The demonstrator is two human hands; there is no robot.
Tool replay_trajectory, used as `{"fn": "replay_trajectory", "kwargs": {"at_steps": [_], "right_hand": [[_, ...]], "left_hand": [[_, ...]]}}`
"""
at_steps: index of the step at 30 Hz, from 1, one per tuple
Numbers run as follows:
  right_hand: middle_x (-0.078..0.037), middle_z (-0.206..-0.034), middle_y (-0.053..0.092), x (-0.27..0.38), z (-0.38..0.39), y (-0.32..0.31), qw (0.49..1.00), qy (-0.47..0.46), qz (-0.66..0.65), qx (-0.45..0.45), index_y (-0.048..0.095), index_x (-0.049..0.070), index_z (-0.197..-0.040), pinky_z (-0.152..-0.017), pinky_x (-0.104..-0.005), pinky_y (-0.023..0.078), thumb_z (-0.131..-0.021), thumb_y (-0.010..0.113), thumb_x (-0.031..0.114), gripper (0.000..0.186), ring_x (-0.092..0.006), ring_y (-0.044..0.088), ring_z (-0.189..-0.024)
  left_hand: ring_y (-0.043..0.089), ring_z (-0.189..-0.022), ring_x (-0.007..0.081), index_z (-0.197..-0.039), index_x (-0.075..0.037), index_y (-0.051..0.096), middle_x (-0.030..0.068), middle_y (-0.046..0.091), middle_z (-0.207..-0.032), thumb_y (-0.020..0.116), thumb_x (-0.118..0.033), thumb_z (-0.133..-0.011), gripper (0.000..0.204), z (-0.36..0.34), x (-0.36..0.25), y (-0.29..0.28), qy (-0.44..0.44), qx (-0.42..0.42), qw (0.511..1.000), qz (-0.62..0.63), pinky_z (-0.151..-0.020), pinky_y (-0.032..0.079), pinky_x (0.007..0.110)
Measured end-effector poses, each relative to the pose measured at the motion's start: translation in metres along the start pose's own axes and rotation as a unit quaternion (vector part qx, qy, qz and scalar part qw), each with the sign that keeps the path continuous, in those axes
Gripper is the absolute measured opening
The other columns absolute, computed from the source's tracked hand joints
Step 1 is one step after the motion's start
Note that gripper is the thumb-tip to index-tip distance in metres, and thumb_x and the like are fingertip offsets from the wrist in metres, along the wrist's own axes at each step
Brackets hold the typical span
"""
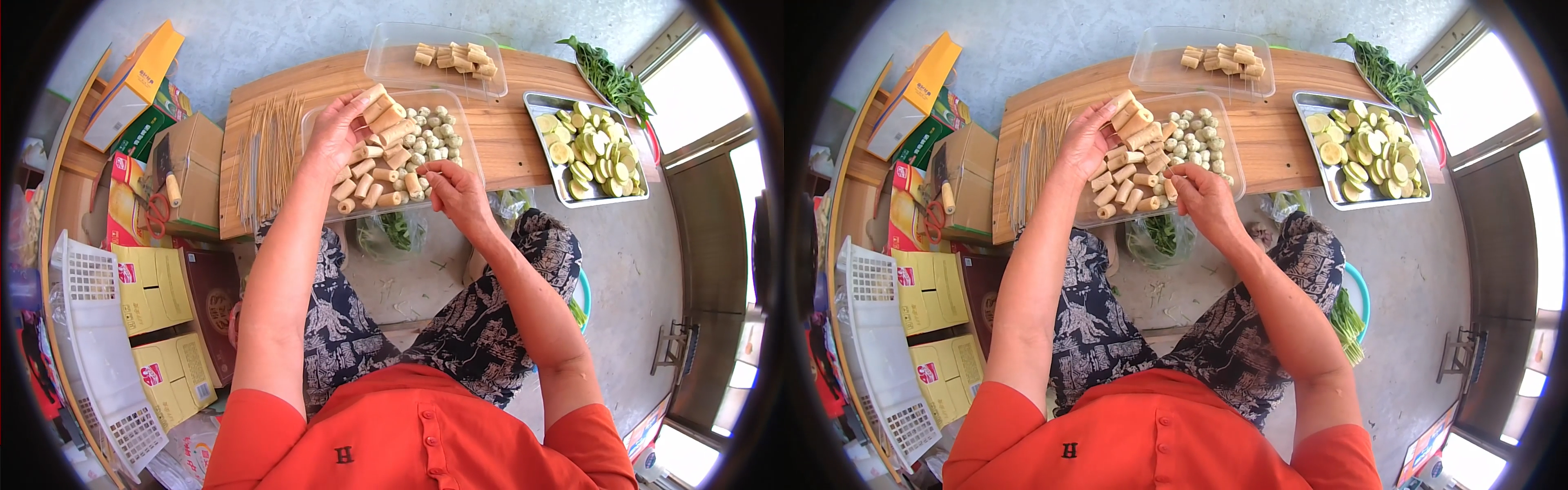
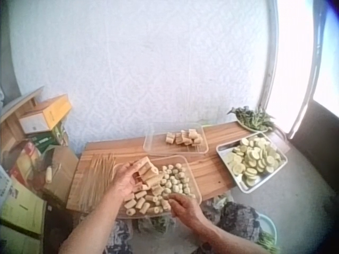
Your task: The person threads small pieces of tofu and other food items onto thin wooden skewers by hand, picking up pieces from a large plastic container and sliding them onto the skewers one at a time.
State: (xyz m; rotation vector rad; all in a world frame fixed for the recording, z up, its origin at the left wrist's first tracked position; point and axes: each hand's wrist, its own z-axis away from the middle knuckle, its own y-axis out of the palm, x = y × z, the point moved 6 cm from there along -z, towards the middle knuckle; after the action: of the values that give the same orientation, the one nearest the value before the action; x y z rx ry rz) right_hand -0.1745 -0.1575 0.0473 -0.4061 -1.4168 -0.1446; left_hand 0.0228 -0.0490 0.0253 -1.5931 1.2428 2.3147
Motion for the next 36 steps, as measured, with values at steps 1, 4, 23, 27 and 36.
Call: {"fn": "replay_trajectory", "kwargs": {"at_steps": [1,4,23,27,36], "right_hand": [[0.002,-0.057,0.049,-0.001,0.000,-0.001,1.000,-0.003,-0.012,-0.005,0.063,0.000,-0.101,-0.048,-0.0217,0.036,-0.093,0.054,0.015,0.019,-0.0044,0.045,-0.051],[0.003,-0.057,0.048,-0.005,-0.003,0.000,1.000,-0.020,-0.012,-0.013,0.063,0.000,-0.101,-0.047,-0.0214,0.036,-0.093,0.053,0.014,0.019,-0.0043,0.044,-0.051],[0.002,-0.055,0.048,-0.003,-0.001,0.006,1.000,-0.030,0.001,0.000,0.064,0.002,-0.098,-0.047,-0.0219,0.037,-0.092,0.053,0.012,0.016,-0.0042,0.043,-0.049],[0.003,-0.055,0.047,-0.002,0.000,0.006,0.999,-0.019,-0.026,-0.008,0.064,0.001,-0.098,-0.047,-0.0216,0.036,-0.092,0.053,0.012,0.017,-0.0043,0.043,-0.049],[0.003,-0.056,0.047,-0.004,-0.005,0.004,0.998,-0.009,-0.053,-0.020,0.063,0.000,-0.099,-0.047,-0.0208,0.035,-0.093,0.053,0.012,0.017,-0.0043,0.043,-0.050]], "left_hand": [[0.061,-0.099,0.0201,-0.114,-0.004,0.054,0.0087,0.062,-0.109,0.068,-0.018,-0.084,0.036,0.001,0.001,0.002,-0.001,0.000,1.000,0.001,-0.088,0.052,0.038],[0.061,-0.100,0.0197,-0.116,-0.004,0.052,0.0084,0.061,-0.111,0.068,-0.015,-0.083,0.039,0.004,0.006,0.008,-0.015,0.018,1.000,0.001,-0.089,0.052,0.038],[0.063,-0.089,0.0232,-0.114,-0.003,0.050,0.0102,0.061,-0.106,0.067,-0.008,-0.084,0.035,0.000,0.000,-0.008,0.034,-0.058,0.997,0.025,-0.079,0.053,0.033],[0.063,-0.093,0.0237,-0.115,-0.006,0.049,0.0097,0.061,-0.109,0.070,-0.010,-0.081,0.041,0.005,0.006,0.003,-0.044,-0.025,0.997,0.051,-0.081,0.053,0.036],[0.061,-0.102,0.0221,-0.121,-0.008,0.047,0.0081,0.059,-0.113,0.071,-0.007,-0.079,0.049,0.011,0.022,0.018,-0.089,0.061,0.994,0.000,-0.078,0.055,0.036]]}}
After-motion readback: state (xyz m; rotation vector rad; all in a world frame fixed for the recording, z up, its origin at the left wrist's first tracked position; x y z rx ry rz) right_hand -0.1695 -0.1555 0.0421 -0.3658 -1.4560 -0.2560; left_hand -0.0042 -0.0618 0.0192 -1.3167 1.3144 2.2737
